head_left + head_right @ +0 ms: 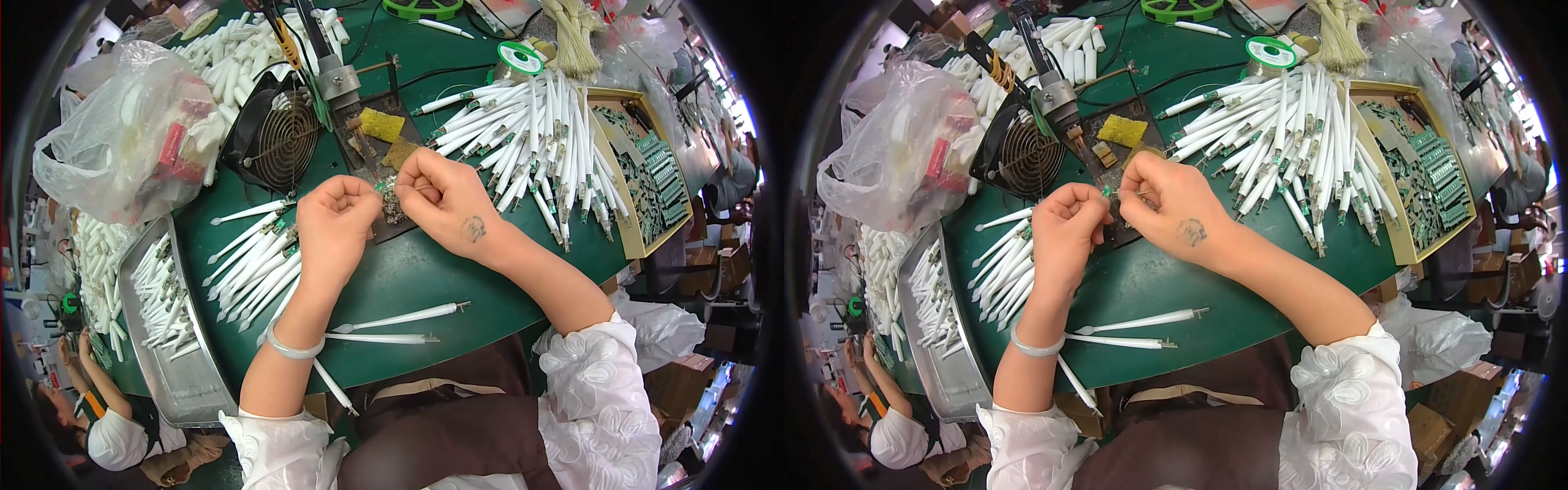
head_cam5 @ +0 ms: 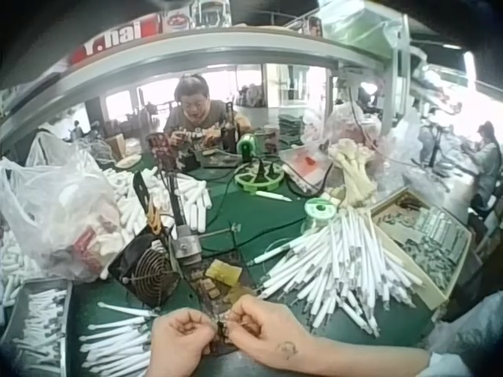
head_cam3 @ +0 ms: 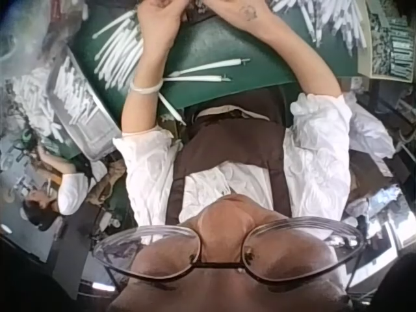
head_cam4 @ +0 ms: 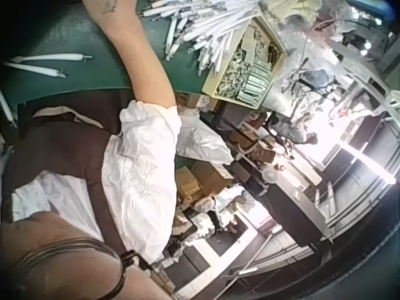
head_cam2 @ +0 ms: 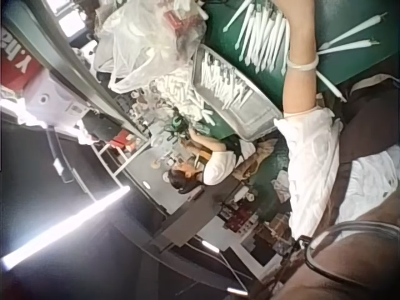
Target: Manually assembling small components onto white plastic sticks at a factory workbench.
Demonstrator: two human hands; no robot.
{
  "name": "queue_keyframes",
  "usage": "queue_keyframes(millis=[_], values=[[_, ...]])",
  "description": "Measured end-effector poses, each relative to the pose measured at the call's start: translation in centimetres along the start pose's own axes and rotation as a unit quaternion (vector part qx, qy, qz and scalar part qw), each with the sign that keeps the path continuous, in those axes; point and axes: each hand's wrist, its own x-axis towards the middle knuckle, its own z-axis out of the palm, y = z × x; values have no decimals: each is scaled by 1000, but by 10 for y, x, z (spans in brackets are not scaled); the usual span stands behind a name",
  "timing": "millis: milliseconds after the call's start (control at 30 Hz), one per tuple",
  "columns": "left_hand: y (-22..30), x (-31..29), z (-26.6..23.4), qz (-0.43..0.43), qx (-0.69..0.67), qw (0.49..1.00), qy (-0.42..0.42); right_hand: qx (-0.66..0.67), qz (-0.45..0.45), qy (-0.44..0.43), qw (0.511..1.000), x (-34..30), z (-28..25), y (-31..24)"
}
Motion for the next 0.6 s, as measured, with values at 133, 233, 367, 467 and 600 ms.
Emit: queue_keyframes(millis=[133, 233, 367, 467, 600], values=[[3, 1, 1, -4, -15, 1000, -4, -39, -36, 8, 999, 0, 1, 1], [6, 0, 0, -6, -20, 1000, -3, -28, -57, 18, 998, 0, 2, 2], [5, 1, 0, 5, -24, 1000, -5, -36, -60, 21, 997, 1, 3, 0], [7, 0, 1, -1, -23, 1000, -1, -29, -64, 25, 997, 1, 4, 1], [6, 0, 1, -5, -30, 1000, -1, -25, -62, 23, 998, 1, 3, 1]])
